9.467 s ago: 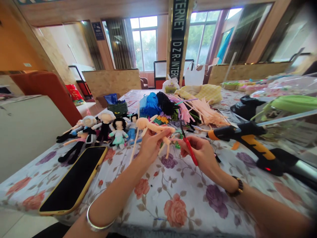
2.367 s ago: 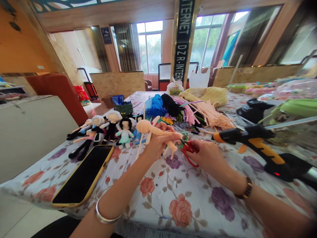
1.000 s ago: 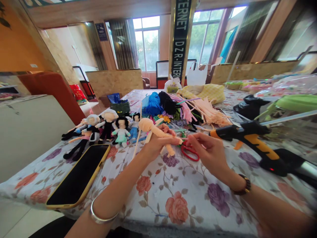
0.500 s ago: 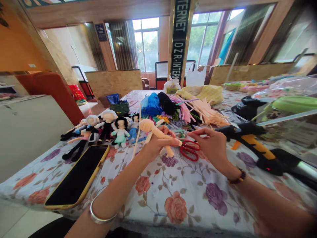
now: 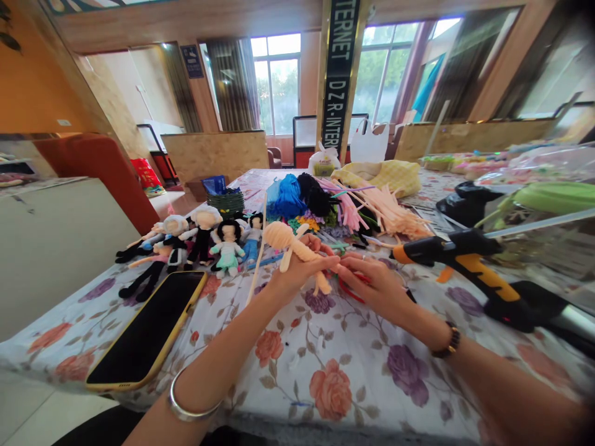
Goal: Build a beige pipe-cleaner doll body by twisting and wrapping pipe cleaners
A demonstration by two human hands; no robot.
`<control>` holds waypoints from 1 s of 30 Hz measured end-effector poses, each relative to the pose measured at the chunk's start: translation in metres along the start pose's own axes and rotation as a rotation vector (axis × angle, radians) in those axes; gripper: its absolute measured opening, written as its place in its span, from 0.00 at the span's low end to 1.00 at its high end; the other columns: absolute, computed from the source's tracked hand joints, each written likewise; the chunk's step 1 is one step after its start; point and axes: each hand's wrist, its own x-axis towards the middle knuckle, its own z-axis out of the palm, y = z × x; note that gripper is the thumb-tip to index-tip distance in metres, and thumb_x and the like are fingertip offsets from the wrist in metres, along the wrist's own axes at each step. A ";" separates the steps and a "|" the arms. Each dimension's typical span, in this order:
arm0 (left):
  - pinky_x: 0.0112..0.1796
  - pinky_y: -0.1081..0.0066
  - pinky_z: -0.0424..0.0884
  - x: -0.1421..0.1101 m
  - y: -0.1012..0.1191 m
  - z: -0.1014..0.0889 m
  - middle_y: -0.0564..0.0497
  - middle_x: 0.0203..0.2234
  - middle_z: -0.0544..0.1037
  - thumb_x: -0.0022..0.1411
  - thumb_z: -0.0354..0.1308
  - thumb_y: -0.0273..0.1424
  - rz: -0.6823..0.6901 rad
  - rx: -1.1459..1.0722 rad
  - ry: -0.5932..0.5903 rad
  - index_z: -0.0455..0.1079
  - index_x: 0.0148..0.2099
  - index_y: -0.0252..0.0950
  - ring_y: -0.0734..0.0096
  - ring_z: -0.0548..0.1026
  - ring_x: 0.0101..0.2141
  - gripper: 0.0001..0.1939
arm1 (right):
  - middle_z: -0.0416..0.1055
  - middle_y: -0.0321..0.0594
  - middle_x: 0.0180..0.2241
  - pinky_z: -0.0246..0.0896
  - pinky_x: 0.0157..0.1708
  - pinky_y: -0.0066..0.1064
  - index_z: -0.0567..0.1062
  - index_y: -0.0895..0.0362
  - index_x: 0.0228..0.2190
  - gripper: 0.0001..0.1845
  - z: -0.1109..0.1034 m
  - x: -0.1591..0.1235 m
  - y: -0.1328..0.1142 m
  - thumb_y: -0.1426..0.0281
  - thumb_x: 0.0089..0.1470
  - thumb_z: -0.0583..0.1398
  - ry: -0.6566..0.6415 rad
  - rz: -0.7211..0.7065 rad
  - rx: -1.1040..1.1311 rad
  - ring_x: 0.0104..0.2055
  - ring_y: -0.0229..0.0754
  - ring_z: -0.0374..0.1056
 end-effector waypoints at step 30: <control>0.47 0.66 0.64 -0.001 0.002 0.000 0.47 0.41 0.76 0.55 0.59 0.38 0.035 -0.029 -0.107 0.68 0.43 0.36 0.66 0.74 0.42 0.15 | 0.48 0.28 0.17 0.39 0.20 0.27 0.60 0.56 0.19 0.19 0.014 0.000 -0.003 0.59 0.49 0.60 0.066 0.533 1.100 0.19 0.31 0.44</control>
